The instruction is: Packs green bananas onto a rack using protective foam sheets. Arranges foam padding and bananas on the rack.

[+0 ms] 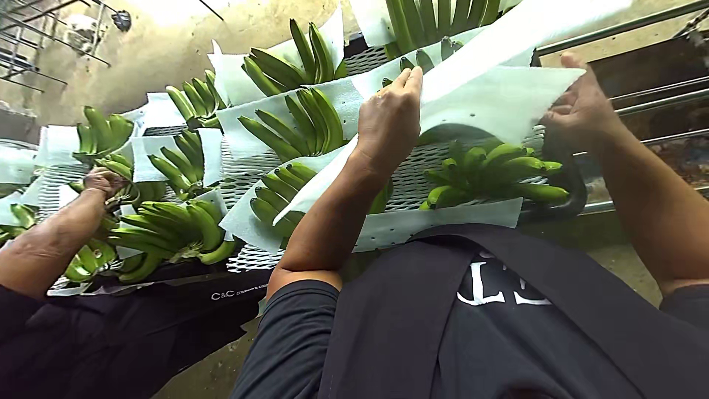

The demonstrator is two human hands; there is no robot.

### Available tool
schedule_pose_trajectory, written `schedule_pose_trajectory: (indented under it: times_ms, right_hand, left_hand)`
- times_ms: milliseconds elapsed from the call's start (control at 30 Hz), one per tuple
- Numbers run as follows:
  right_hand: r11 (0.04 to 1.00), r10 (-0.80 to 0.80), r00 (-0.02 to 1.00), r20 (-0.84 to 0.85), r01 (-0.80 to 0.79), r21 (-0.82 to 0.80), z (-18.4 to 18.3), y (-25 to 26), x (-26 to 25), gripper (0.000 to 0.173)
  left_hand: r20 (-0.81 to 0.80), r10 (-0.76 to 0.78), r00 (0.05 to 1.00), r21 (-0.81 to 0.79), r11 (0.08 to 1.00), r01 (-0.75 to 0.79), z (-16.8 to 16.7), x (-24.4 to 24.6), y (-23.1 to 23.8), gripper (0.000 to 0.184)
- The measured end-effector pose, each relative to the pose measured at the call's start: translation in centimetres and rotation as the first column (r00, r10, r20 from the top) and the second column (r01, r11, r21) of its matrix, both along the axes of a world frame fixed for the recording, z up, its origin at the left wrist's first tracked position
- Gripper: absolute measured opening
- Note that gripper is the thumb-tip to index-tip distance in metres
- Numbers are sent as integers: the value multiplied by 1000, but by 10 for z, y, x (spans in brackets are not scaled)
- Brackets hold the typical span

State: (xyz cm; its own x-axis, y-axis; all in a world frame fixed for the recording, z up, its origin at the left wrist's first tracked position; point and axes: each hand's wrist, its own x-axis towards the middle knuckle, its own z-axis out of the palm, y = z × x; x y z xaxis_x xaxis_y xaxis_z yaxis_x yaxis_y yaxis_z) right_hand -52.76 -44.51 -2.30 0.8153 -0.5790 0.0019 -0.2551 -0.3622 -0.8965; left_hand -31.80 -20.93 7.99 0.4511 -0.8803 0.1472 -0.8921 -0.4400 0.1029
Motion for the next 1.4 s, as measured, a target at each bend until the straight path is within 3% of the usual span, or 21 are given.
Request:
schedule_pose_trajectory:
  times_ms: [67,133,267,333,367,433,500,567,667,767,800,933,1067,1200,1333,1400]
  right_hand:
    - [985,47,999,21,-50,168,-7,11,-6,69]
    - [945,44,997,63,-62,321,-15,20,-10,60]
    - [779,99,938,333,-281,560,-56,2,-21,88]
    - [736,151,886,438,-397,549,-59,-3,-30,122]
    - [733,178,868,465,-432,526,-58,-3,-36,116]
    - [767,177,894,411,-387,511,-55,1,-42,74]
    - [849,142,955,260,-253,464,-50,10,-36,58]
    - [905,91,969,231,-178,388,-58,7,-26,43]
    - [960,-46,933,356,-57,274,-70,-7,-16,22]
    - [948,-136,919,371,12,319,-72,-21,-21,26]
    - [948,-110,942,318,3,317,-72,-22,-28,29]
    - [926,32,994,101,-67,372,-82,-25,-57,20]
    - [910,69,997,41,-79,407,-77,-14,-74,15]
    - [903,163,977,140,-205,377,-88,-12,-89,30]
    - [902,30,985,-172,47,430,-65,3,-93,33]
    - [976,72,968,-239,-20,215,-70,-2,-103,29]
  left_hand:
    - [13,-30,999,-6,1000,30,-4,-3,-7,48]
    - [-119,-87,989,58,994,94,-14,-3,-12,47]
    - [-398,-133,907,109,976,191,-30,2,-21,43]
    - [-405,-119,906,52,987,153,-35,3,-22,43]
    - [-381,-118,917,18,991,135,-38,4,-22,42]
    - [-361,-113,926,-29,993,110,-38,5,-23,42]
    - [-371,-119,921,-45,993,110,-38,3,-24,41]
    - [-446,-134,885,-6,989,146,-32,1,-25,37]
    - [-718,-161,677,50,958,281,-18,5,-25,10]
    - [-955,-129,267,-7,910,415,-19,18,-23,15]
    - [-977,-113,182,-20,895,446,-27,23,-22,20]
    - [-997,76,21,78,909,411,-63,29,-16,31]
    - [-971,223,82,238,892,385,-65,25,-12,39]
    - [-961,245,124,274,887,370,-61,15,-11,50]
    - [-951,281,130,309,868,388,-73,4,-19,54]
    - [-957,265,123,291,851,438,-89,-6,-20,53]
